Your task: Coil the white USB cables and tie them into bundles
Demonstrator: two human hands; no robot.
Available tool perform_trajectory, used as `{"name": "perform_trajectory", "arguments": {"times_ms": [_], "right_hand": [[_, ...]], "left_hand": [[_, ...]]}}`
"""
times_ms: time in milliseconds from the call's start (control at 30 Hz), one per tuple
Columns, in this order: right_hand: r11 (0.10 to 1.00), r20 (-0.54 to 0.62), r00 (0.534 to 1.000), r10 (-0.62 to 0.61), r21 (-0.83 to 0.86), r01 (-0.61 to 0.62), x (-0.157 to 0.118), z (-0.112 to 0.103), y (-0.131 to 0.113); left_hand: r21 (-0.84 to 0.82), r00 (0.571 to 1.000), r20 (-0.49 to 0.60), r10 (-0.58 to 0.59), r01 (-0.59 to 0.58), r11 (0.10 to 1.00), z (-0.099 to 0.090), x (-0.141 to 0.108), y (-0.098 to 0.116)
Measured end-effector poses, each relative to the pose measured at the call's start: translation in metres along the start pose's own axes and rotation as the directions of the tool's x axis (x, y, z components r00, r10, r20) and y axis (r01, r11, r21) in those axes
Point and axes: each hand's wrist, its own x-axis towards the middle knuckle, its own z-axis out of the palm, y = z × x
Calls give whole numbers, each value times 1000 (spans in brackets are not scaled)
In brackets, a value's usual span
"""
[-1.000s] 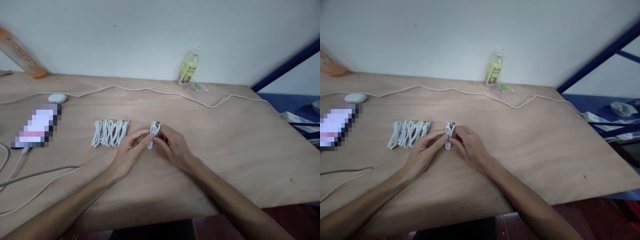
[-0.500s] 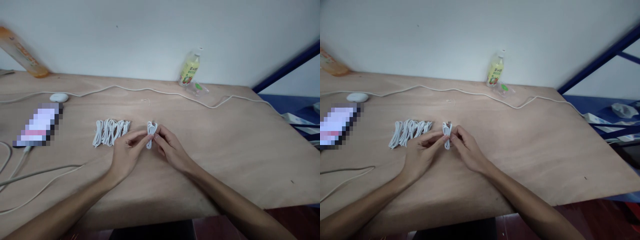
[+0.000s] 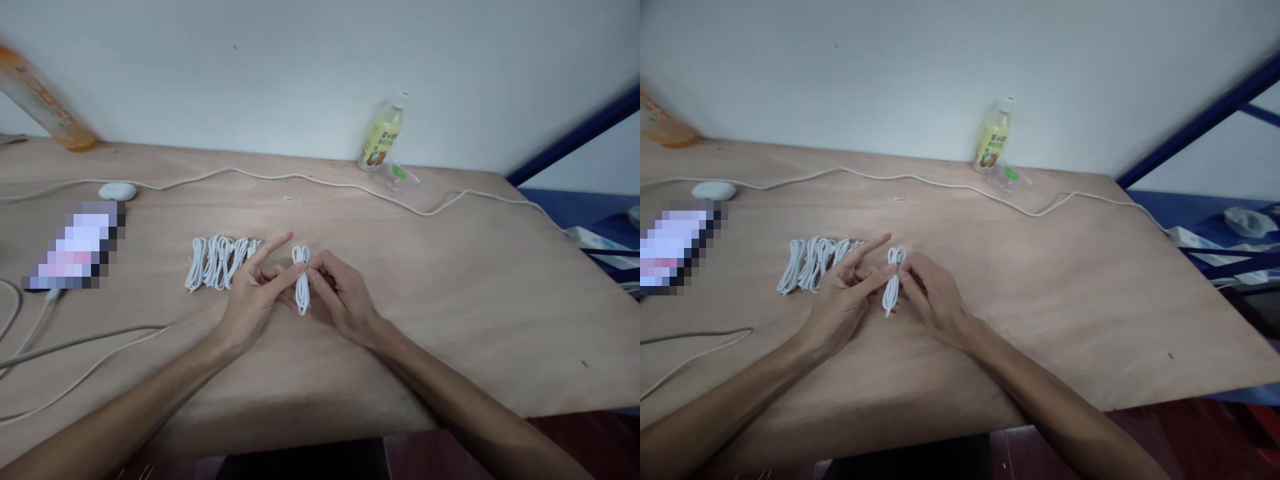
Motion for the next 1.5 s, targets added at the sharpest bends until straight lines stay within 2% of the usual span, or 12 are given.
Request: {"name": "perform_trajectory", "arguments": {"times_ms": [133,233,333,400,500,600,667,867,1133,1267,1367,1500], "right_hand": [[1000,36,999,0,30,-1,0,-5,-1],[980,27,993,113,163,-116,1,-6,-1],[943,41,983,181,278,-185,1,-7,0],[925,72,979,192,321,-206,2,-7,1],[912,99,976,194,347,-217,3,-10,0],[924,108,978,179,322,-204,4,-14,-2],[938,118,979,168,287,-196,5,-17,-3],[949,125,983,135,267,-164,5,-19,-6],[989,128,991,34,136,-51,3,-17,-6],[981,99,992,81,165,-97,2,-16,-4],[962,75,989,130,231,-144,2,-15,-2],[935,92,984,153,308,-174,3,-15,0]], "left_hand": [[66,998,49,28,-31,997,-1,-1,0],[299,972,40,232,-233,925,-4,-2,-3],[591,811,95,577,-512,623,-8,-3,-6],[667,692,207,692,-617,417,-11,-3,-8],[643,639,319,700,-689,335,-15,-3,-7],[600,688,307,657,-676,428,-15,-3,-5],[581,763,249,596,-611,539,-13,-3,-3],[347,965,46,257,-257,902,-4,-2,-2],[-35,994,84,-70,73,997,1,1,1],[144,989,85,124,-135,980,-2,-2,1],[455,906,107,410,-411,790,-7,-5,-3],[694,676,247,694,-623,360,-16,-5,-8]]}}
